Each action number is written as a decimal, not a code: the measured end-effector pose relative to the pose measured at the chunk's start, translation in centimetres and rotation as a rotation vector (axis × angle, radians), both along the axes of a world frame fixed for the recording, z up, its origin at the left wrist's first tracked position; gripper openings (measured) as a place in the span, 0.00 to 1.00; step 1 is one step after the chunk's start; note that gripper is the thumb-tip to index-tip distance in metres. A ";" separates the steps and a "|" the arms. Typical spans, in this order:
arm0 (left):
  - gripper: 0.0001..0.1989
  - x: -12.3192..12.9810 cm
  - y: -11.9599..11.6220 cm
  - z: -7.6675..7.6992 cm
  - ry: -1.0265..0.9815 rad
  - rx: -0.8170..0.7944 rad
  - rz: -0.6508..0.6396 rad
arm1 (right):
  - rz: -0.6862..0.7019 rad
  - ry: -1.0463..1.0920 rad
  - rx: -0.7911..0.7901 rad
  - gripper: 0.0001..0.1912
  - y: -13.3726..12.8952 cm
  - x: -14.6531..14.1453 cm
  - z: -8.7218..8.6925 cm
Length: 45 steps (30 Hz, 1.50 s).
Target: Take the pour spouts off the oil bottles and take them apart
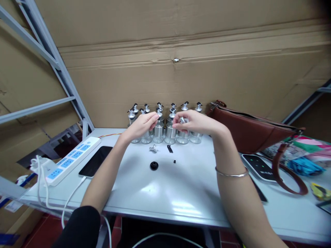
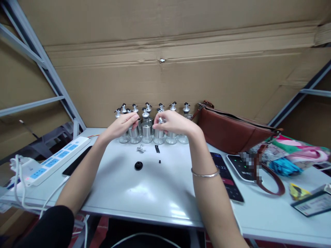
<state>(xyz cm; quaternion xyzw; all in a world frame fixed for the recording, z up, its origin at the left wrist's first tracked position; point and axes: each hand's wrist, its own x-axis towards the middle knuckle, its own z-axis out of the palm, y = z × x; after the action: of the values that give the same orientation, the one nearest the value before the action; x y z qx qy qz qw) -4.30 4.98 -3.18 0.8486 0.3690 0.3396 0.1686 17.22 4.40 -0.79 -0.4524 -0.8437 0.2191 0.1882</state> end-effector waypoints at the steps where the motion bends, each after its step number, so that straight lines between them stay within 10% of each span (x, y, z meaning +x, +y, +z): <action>1: 0.19 0.2 -0.2 0.0 -0.005 -0.001 -0.008 | 0.018 0.067 0.034 0.11 -0.2 -0.2 0.1; 13: 0.20 1.6 0.5 -1.3 -0.103 -0.023 -0.077 | 0.022 0.225 0.287 0.16 -0.3 -2.3 -0.2; 22: 0.18 1.4 0.4 -1.4 0.193 -0.042 -0.015 | 0.010 0.068 -0.008 0.12 1.5 -1.3 -1.3; 31: 0.13 0.3 1.2 -1.5 0.300 -0.059 0.057 | -0.016 -0.489 -0.708 0.05 5.3 -3.3 -8.2; 45: 0.12 0.2 1.2 -1.5 0.318 -0.010 0.087 | 0.055 -0.521 -0.880 0.18 6.3 -3.6 -10.4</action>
<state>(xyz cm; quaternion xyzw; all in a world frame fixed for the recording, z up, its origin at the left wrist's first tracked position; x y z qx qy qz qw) -4.09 6.18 -4.72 0.8741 0.4290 0.2059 0.0974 13.66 10.66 -11.21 -0.5060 -0.7021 0.4384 -0.2424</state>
